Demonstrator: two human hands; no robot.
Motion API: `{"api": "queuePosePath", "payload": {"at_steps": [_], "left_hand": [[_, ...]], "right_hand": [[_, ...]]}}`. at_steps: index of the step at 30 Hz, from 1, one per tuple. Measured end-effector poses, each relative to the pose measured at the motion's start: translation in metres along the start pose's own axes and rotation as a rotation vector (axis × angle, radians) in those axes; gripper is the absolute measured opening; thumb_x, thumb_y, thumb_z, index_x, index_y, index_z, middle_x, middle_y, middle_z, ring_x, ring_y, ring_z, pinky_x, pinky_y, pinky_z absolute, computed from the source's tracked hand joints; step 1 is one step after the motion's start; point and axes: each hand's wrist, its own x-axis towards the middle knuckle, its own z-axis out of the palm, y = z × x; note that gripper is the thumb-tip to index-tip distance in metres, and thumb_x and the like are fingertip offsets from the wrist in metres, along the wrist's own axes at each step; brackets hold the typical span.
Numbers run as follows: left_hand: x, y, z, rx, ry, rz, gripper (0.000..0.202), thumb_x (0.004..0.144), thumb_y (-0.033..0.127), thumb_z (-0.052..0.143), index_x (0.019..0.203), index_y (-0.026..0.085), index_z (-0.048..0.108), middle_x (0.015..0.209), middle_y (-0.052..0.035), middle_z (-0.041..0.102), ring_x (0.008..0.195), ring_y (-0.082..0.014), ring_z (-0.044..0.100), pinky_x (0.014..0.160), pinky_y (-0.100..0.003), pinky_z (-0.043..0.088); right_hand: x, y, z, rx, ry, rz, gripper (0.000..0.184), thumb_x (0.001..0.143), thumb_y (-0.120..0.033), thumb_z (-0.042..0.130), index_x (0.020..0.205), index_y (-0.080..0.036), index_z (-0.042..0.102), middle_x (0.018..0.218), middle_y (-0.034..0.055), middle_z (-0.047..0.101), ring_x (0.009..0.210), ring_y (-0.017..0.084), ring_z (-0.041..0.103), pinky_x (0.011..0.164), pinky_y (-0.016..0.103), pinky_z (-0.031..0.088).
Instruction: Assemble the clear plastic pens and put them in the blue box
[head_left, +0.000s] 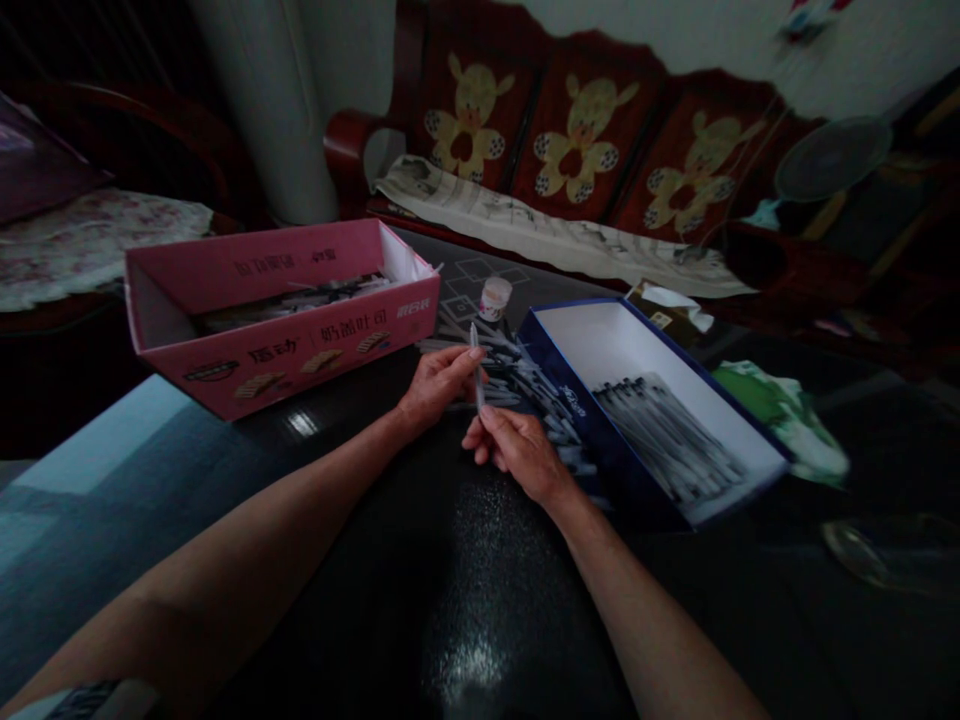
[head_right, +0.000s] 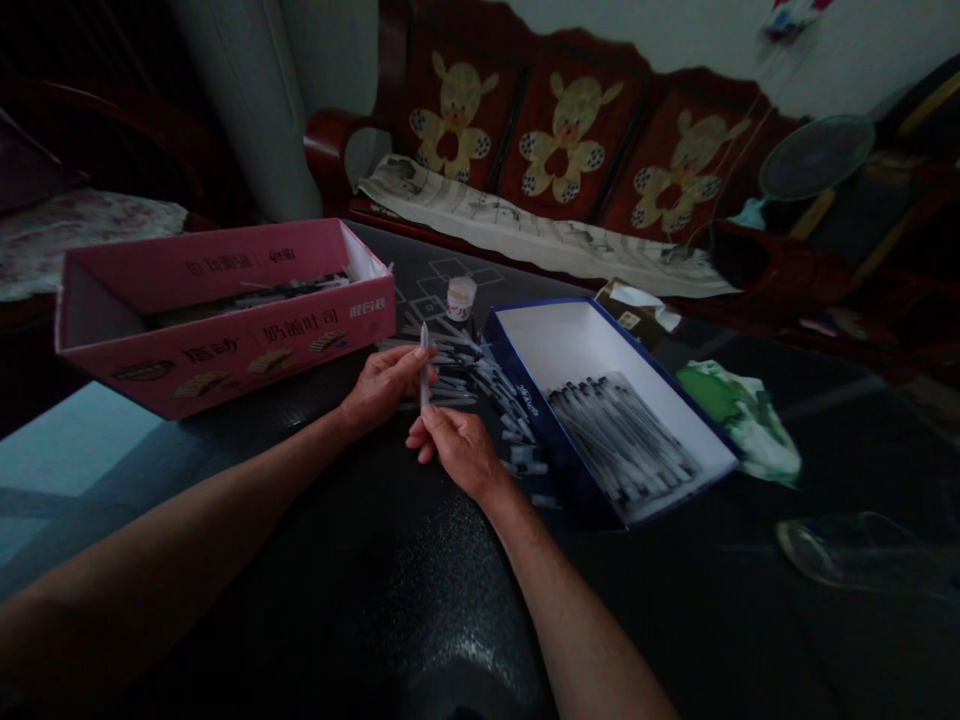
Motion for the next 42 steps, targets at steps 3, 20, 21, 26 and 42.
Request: {"api": "queuePosePath", "payload": {"at_steps": [3,20,21,26,42], "left_hand": [[0.002,0.007,0.000,-0.265,-0.101,-0.205,0.030,0.077,0.036,0.067,0.094,0.012,0.062,0.070,-0.0015,0.063,0.049,-0.0079,0.055,0.044,-0.018,0.043],[0.003,-0.008,-0.012,0.737,-0.016,0.544,0.025,0.088,0.024,0.051,0.102,0.011,0.067,0.071,-0.0029,0.066,0.065,-0.0109,0.061,0.060,-0.020,0.046],[0.002,-0.009,-0.012,0.804,-0.033,0.585,0.025,0.089,0.023,0.050,0.104,0.012,0.067,0.076,-0.0042,0.068,0.070,-0.0121,0.063,0.064,-0.021,0.048],[-0.002,-0.011,-0.010,0.937,-0.109,0.666,0.027,0.090,0.023,0.048,0.107,0.011,0.065,0.092,-0.0102,0.071,0.083,-0.0173,0.068,0.075,-0.028,0.054],[-0.001,-0.017,-0.010,0.961,-0.182,0.671,0.031,0.092,0.026,0.046,0.115,0.011,0.061,0.105,-0.0116,0.070,0.092,-0.0192,0.068,0.080,-0.031,0.055]], "right_hand": [[-0.002,0.000,0.008,0.046,-0.102,0.059,0.041,0.091,-0.049,0.043,0.083,-0.015,0.064,0.075,0.0051,0.069,0.052,0.009,0.056,0.041,0.019,0.030],[-0.002,0.001,-0.048,-1.457,0.444,0.118,0.024,0.091,-0.026,0.045,0.097,-0.016,0.067,0.097,0.0103,0.060,0.075,0.020,0.062,0.061,0.029,0.042],[-0.002,0.000,-0.046,-1.471,0.438,0.122,0.024,0.091,-0.026,0.046,0.098,-0.016,0.066,0.098,0.0104,0.060,0.075,0.020,0.062,0.060,0.029,0.042],[-0.002,0.002,-0.045,-1.450,0.420,0.040,0.019,0.089,-0.026,0.050,0.097,-0.020,0.066,0.097,0.0094,0.058,0.080,0.021,0.062,0.059,0.030,0.042],[0.004,0.011,-0.049,-1.178,0.476,-0.240,0.015,0.084,-0.020,0.051,0.090,-0.018,0.065,0.096,0.0100,0.063,0.089,0.022,0.060,0.078,0.032,0.047]]}}
